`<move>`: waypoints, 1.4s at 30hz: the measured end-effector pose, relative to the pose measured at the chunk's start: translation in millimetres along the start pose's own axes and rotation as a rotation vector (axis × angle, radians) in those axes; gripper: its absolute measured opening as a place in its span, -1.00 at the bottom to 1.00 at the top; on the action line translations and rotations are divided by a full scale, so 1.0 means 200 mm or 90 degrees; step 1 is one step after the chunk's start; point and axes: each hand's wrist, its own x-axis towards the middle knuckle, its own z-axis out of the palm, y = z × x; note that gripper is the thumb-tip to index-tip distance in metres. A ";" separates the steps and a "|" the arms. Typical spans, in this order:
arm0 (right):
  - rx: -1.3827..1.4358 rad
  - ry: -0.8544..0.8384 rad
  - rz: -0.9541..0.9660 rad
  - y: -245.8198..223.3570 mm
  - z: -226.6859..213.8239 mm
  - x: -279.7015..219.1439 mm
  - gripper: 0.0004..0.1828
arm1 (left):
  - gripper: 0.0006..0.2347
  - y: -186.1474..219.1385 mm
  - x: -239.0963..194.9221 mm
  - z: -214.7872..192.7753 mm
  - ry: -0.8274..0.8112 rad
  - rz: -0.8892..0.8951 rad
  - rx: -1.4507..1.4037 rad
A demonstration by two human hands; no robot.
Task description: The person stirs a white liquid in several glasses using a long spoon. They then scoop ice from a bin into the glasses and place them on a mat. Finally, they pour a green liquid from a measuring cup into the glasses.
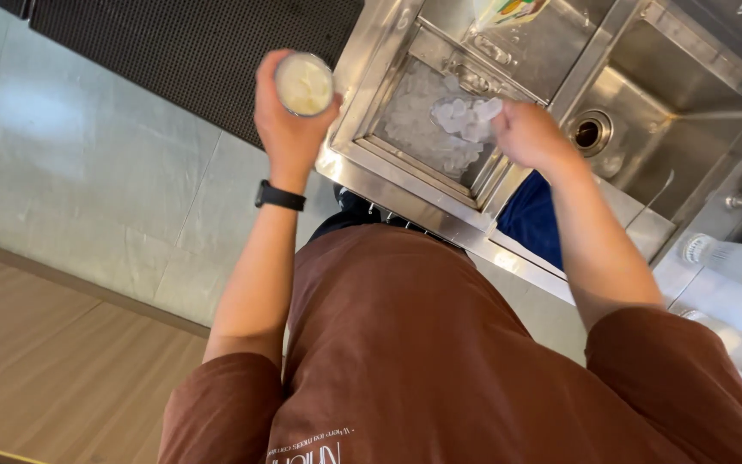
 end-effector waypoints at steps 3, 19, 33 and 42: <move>-0.133 0.016 -0.005 -0.03 -0.22 -0.17 -0.63 | -0.40 0.07 -0.09 0.12 -0.058 0.015 -0.016; -0.510 0.146 0.114 -0.27 -0.36 -0.40 -0.57 | -0.27 0.28 -0.25 0.44 -0.322 0.106 -0.061; -0.353 0.109 -0.015 -0.07 -0.27 -0.33 -0.49 | -0.35 0.26 -0.24 0.42 -0.276 0.040 -0.152; -0.156 0.093 0.007 0.08 0.03 -0.06 -0.49 | -0.37 0.13 -0.13 0.19 -0.160 0.006 -0.158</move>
